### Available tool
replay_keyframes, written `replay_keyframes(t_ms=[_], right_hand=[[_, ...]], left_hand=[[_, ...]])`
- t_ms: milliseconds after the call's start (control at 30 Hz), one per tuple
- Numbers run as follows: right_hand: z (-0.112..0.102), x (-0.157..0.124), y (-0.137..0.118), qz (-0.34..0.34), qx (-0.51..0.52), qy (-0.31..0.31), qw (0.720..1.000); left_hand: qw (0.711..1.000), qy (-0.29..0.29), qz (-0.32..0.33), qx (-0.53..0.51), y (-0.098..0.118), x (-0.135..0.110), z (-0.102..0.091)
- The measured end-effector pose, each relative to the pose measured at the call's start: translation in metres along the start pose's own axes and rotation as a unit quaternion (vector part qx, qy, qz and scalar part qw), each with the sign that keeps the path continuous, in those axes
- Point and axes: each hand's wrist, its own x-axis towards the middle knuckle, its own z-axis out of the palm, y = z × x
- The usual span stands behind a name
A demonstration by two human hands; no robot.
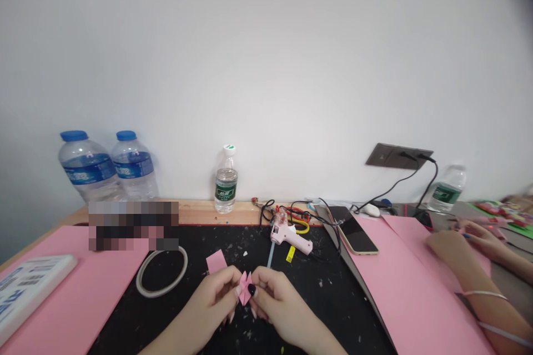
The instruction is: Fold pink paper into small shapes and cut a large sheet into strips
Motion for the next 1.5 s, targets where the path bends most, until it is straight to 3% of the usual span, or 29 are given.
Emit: replay_keyframes(t_ms=[333,533,700,867,1200,1367,1500], right_hand=[[0.0,0.001,0.001,0.008,0.146,-0.048,0.988],[0.001,0.003,0.004,0.033,0.188,-0.043,0.981],[0.004,0.004,0.006,0.018,0.132,-0.018,0.991],[0.005,0.006,0.009,0.016,0.122,-0.003,0.992],[0.002,0.016,0.024,0.064,0.236,0.054,0.968],[0.004,0.014,0.021,0.06,0.128,0.068,0.988],[0.008,0.009,0.019,0.016,-0.006,0.058,0.998]], left_hand=[[0.98,-0.038,-0.046,-0.192,-0.009,0.003,0.001],[0.965,-0.016,-0.091,-0.247,-0.007,0.006,0.004],[0.969,-0.014,-0.137,-0.207,-0.006,0.008,0.005],[0.977,0.003,-0.12,-0.175,-0.009,0.008,0.006],[0.976,0.059,-0.075,-0.197,-0.006,0.01,0.0],[0.993,0.095,-0.052,-0.036,-0.007,0.006,0.0],[0.993,0.08,-0.035,0.077,0.0,0.003,0.002]])
